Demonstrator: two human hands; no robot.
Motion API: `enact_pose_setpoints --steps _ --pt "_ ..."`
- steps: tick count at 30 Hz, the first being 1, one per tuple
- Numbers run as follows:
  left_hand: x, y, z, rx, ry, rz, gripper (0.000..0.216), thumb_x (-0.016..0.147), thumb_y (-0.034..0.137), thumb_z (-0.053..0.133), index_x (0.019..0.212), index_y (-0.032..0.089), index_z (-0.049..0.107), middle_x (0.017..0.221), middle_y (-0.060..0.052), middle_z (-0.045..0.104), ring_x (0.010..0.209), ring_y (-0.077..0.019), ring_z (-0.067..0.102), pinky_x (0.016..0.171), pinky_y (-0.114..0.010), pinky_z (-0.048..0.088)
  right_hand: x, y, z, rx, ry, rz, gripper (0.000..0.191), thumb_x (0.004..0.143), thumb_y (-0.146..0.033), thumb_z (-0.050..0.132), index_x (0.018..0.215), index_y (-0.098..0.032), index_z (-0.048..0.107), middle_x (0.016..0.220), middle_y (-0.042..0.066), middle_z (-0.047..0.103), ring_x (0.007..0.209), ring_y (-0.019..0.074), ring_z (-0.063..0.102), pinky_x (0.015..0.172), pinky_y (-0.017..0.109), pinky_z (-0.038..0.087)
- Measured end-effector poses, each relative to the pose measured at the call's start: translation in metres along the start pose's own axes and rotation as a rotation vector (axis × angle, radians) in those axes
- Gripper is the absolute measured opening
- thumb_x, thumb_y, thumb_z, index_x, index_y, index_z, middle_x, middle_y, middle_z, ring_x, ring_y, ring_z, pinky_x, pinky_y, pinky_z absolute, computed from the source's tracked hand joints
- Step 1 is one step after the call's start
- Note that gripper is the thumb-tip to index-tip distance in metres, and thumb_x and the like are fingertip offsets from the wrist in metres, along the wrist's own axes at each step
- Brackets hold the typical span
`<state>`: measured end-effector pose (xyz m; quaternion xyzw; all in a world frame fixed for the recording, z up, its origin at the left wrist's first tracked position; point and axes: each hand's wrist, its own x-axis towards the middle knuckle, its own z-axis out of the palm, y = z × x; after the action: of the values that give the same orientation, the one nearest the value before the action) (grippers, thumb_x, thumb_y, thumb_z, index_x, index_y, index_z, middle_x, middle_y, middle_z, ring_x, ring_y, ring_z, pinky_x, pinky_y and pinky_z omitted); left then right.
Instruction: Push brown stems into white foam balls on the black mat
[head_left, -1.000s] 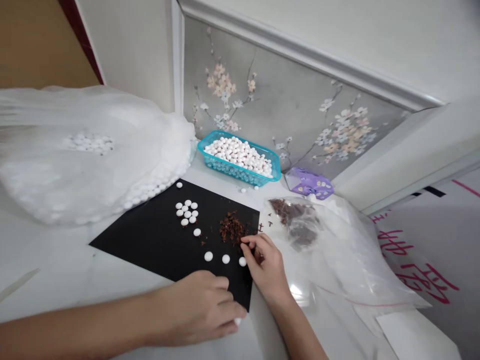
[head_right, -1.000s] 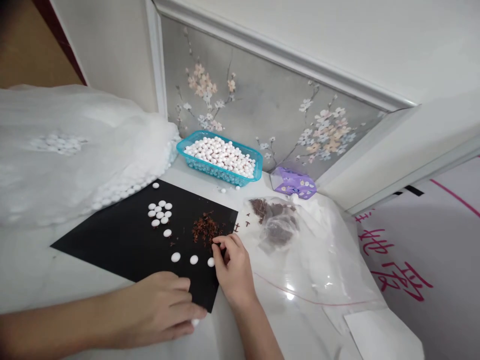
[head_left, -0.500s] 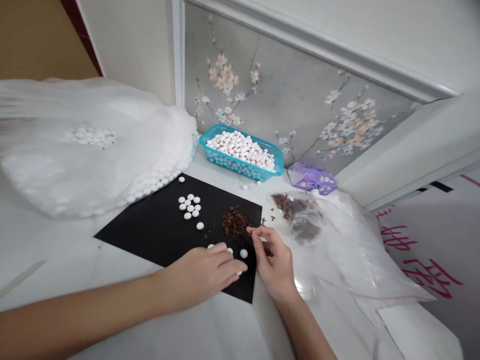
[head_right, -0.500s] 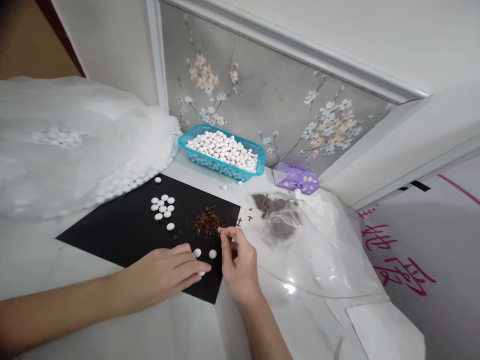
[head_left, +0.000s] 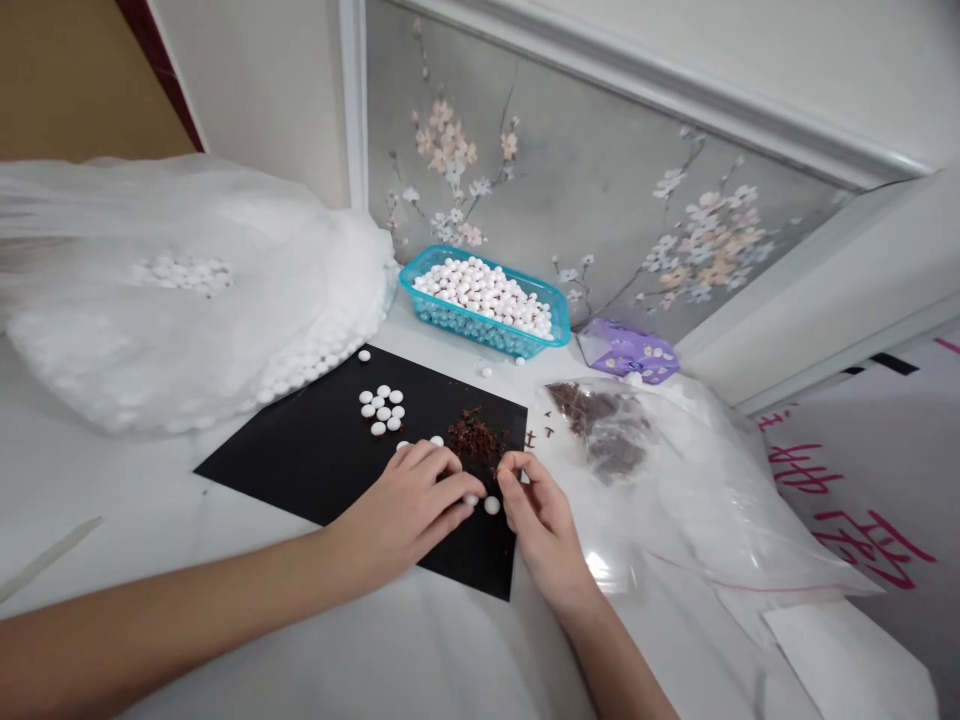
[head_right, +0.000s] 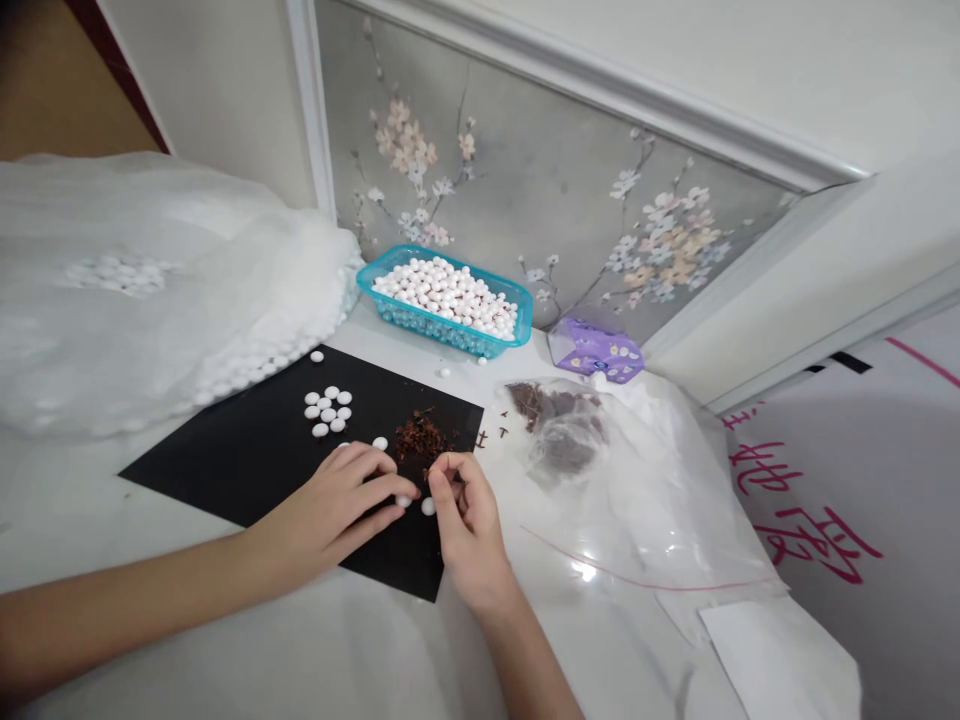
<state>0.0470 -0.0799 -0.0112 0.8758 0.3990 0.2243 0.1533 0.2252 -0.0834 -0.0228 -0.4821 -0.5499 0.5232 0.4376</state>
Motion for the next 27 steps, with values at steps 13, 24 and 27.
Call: enact_pose_setpoints --steps 13,24,27 --pt "0.0047 0.0022 -0.0014 -0.52 0.159 -0.297 0.016 0.085 0.03 0.052 0.096 0.021 0.06 0.09 0.0 0.062 0.081 -0.0114 0.059 0.075 -0.022 0.048 -0.0029 0.0038 0.0011 0.115 -0.164 0.056 0.02 0.09 -0.041 0.047 0.088 -0.021 0.047 0.061 -0.008 0.024 0.048 0.0048 0.017 0.043 0.021 0.016" --pt "0.0036 0.0015 -0.0003 -0.661 0.229 -0.267 0.013 0.081 0.023 0.057 0.09 0.017 0.064 0.086 -0.001 0.059 0.08 -0.0108 0.061 0.073 -0.02 0.053 -0.0032 0.0039 0.0038 0.067 -0.161 0.037 0.02 0.091 -0.041 0.042 0.088 -0.022 0.044 0.061 -0.007 0.023 0.049 0.0066 0.018 0.044 0.023 0.017" --pt "0.0026 0.0016 0.0004 -0.669 0.242 -0.274 0.011 0.079 0.023 0.059 0.086 0.017 0.065 0.083 -0.001 0.059 0.078 -0.0107 0.062 0.072 -0.02 0.054 -0.0035 0.0043 0.0048 0.059 -0.159 0.034 0.02 0.092 -0.041 0.041 0.088 -0.022 0.043 0.061 -0.007 0.022 0.049 0.0069 0.019 0.044 0.023 0.016"
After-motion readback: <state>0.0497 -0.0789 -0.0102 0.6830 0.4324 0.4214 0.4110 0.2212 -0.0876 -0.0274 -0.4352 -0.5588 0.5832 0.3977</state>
